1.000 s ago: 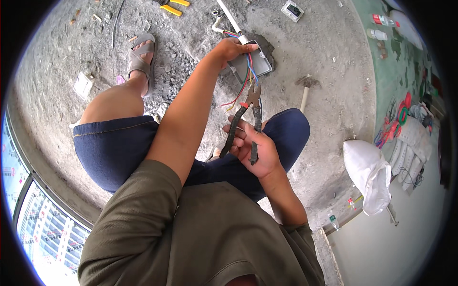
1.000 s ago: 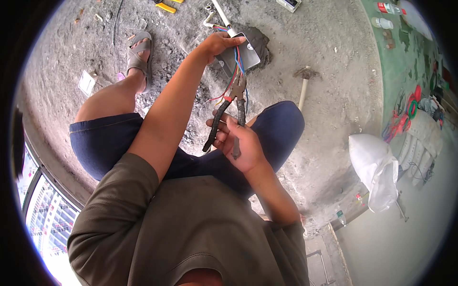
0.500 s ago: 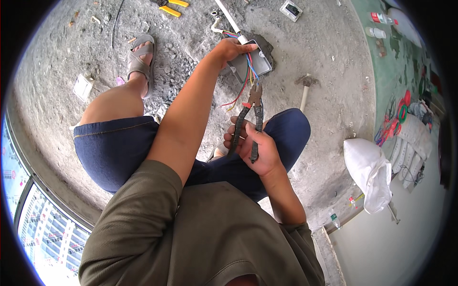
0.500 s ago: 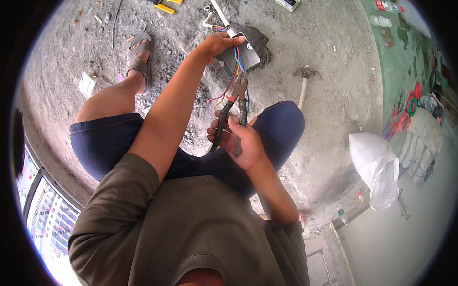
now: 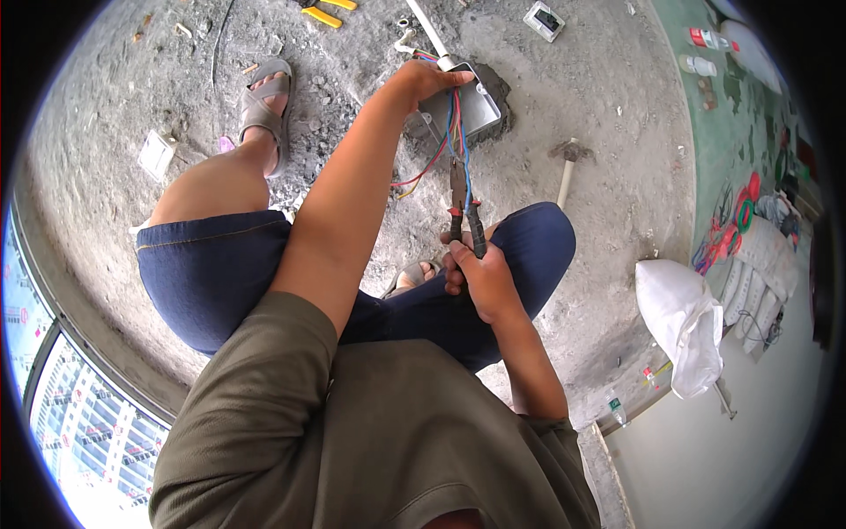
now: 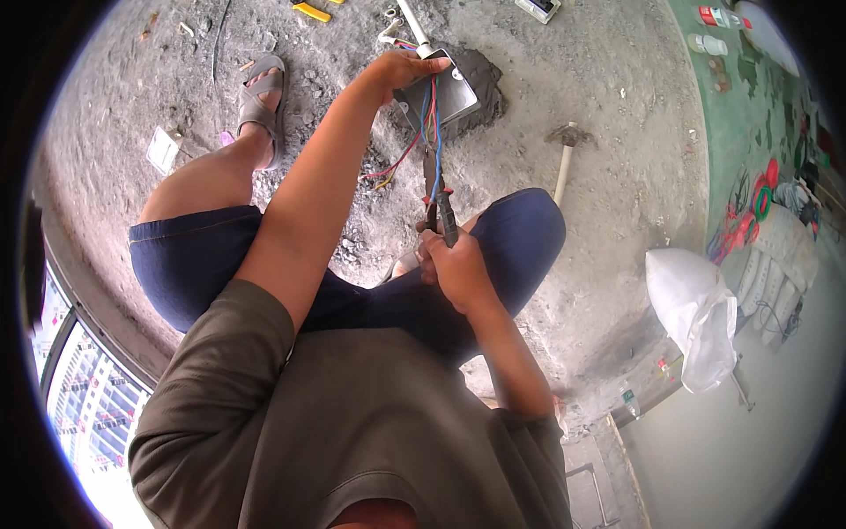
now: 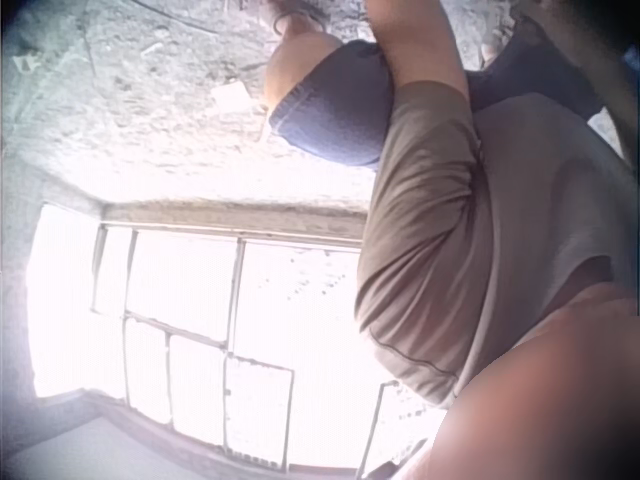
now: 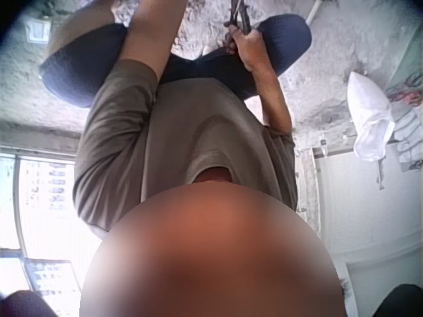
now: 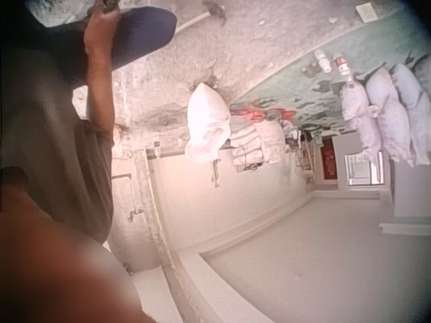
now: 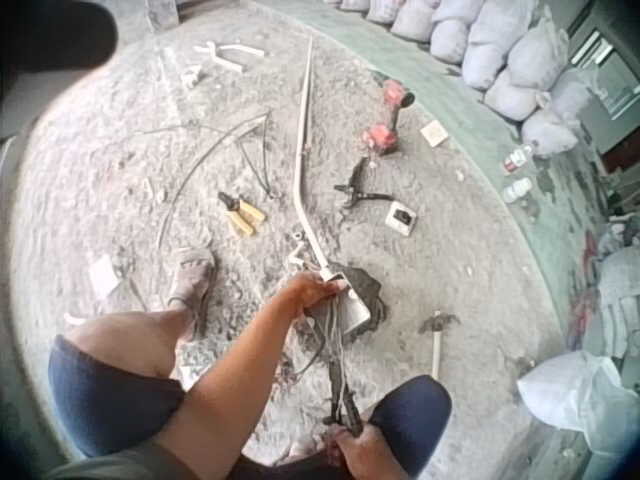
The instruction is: Connecting and organizing electrical wires into a wall-mounted junction box.
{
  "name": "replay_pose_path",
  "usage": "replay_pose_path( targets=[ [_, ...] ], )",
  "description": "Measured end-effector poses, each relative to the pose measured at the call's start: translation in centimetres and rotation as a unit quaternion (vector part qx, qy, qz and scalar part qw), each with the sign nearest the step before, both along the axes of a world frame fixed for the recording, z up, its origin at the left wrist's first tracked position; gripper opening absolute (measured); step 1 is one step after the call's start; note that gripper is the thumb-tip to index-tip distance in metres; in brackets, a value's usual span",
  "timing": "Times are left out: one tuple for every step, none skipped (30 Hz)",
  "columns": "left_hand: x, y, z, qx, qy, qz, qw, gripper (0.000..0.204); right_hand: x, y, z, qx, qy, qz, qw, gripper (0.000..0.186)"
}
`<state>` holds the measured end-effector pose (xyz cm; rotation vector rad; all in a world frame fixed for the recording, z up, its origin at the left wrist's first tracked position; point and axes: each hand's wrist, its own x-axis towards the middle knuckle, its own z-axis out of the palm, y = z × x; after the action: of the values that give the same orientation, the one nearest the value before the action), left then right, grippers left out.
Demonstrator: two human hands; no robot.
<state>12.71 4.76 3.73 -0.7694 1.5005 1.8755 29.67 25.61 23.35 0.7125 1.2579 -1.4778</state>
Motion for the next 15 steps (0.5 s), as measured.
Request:
replay_pose_path(
  targets=[
    [-0.1,0.0,0.0,-0.011,-0.005,-0.003,1.000,0.048,-0.2,0.3,0.0,0.036,0.026,0.039,0.998,0.025],
    [-0.1,-0.2,0.0,-0.011,-0.003,-0.002,1.000,0.048,-0.4,0.5,0.4,0.078,0.067,0.097,0.990,0.026],
    [0.0,-0.4,0.1,-0.006,0.002,-0.016,1.000,0.048,-0.7,0.5,0.6,0.078,0.068,0.098,0.990,0.026],
    [0.1,-0.4,0.5,0.002,0.007,-0.032,0.999,0.047,-1.1,0.8,0.9,0.064,0.057,0.088,0.992,0.028],
    [0.3,0.2,1.9,0.008,0.010,-0.035,0.999,0.047,-1.4,1.4,1.1,0.053,0.046,0.073,0.995,0.030],
    [0.6,0.7,3.3,0.140,0.008,0.028,0.990,0.043,-1.5,2.1,1.4,0.059,0.049,0.070,0.995,0.030],
    [0.9,0.6,4.7,0.267,0.006,0.093,0.959,0.039,-1.5,2.4,2.0,0.016,0.012,0.005,1.000,0.031],
    [1.0,-0.6,3.1,0.284,-0.028,0.125,0.950,0.039,-1.6,2.0,2.2,-0.036,-0.029,-0.051,0.998,0.033],
    [1.2,-1.2,1.5,0.279,-0.025,0.132,0.951,0.039,-1.7,1.5,2.2,-0.041,-0.029,-0.044,0.998,0.033],
    [1.2,-1.2,1.1,0.250,-0.034,0.148,0.956,0.038,-1.8,1.3,2.3,-0.060,-0.046,-0.048,0.996,0.034],
    [1.2,-1.2,0.8,0.220,-0.042,0.164,0.961,0.038,-1.8,1.1,2.3,-0.079,-0.063,-0.052,0.993,0.035],
    [1.0,-0.9,0.5,0.155,-0.043,0.179,0.971,0.034,-1.8,1.0,2.3,-0.081,-0.063,-0.049,0.994,0.035],
    [0.8,-0.7,0.5,0.156,-0.043,0.180,0.970,0.034,-1.8,1.1,2.3,-0.101,-0.089,-0.074,0.988,0.033],
    [0.7,-0.8,0.5,0.120,-0.026,0.173,0.977,0.039,-1.7,1.2,2.3,-0.122,-0.115,-0.098,0.981,0.032],
    [0.6,-0.9,0.5,0.082,-0.009,0.166,0.983,0.044,-1.6,1.2,2.3,-0.121,-0.116,-0.096,0.981,0.032]
  ],
)
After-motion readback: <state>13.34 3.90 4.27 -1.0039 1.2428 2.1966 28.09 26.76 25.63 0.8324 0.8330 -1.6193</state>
